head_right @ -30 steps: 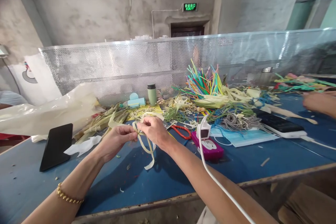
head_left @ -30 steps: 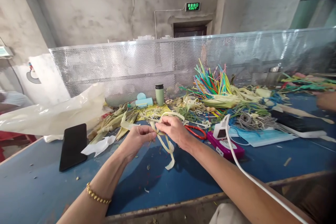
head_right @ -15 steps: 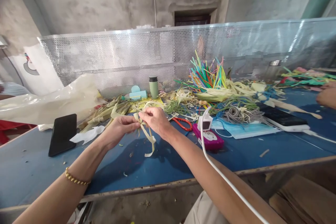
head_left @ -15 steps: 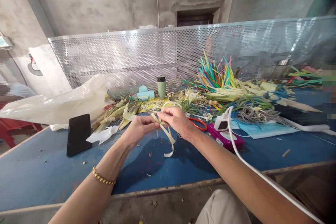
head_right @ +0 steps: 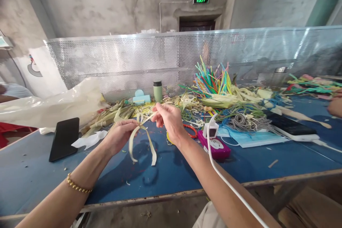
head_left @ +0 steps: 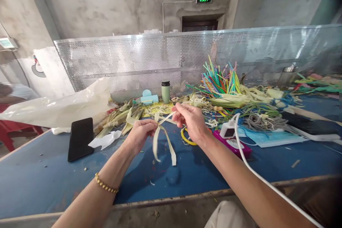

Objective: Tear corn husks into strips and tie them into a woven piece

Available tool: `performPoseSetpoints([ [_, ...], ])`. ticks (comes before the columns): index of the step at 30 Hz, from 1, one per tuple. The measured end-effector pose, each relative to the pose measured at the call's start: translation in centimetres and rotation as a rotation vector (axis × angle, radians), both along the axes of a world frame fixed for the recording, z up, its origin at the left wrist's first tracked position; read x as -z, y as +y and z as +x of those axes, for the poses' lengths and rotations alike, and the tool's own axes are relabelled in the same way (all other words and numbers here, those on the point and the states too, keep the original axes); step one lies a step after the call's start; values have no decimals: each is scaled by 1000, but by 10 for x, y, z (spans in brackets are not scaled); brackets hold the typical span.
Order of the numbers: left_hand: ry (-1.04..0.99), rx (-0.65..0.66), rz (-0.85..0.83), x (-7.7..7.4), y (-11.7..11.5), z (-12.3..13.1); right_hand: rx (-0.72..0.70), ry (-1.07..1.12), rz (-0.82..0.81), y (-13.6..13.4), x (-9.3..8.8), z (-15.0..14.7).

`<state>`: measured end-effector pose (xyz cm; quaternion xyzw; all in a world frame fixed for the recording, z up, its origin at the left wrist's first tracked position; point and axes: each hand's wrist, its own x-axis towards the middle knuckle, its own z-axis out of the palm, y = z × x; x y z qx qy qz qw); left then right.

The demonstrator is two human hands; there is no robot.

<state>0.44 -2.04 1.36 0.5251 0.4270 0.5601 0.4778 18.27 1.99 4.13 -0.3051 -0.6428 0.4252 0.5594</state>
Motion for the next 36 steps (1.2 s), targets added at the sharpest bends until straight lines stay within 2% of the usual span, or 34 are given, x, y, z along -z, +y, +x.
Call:
performPoseSetpoints([
  [2, 49, -7, -24, 0, 0, 1, -14, -40, 105, -3, -1, -1],
  [5, 169, 27, 58, 2, -1, 4, 102, -367, 330, -1, 5, -3],
  [7, 235, 58, 119, 4, -2, 5, 103, -506, 418, 2, 10, -4],
  [10, 257, 110, 123, 4, -3, 5, -71, -438, 378, 5, 13, -5],
  [12, 226, 148, 91, 3, -4, 4, -135, -349, 334, 4, 11, -4],
  [17, 249, 195, 90, 1, -7, 1, -126, -322, 368, -2, 6, -1],
  [22, 281, 185, 80, 2, -5, 1, -92, -415, 500, -5, 9, 0],
  [29, 57, 82, -11, -1, -3, 1, -76, -501, 695, -6, 8, 2],
  [36, -39, 161, -45, -5, -6, 3, -104, -440, 787, -6, 10, 3],
])
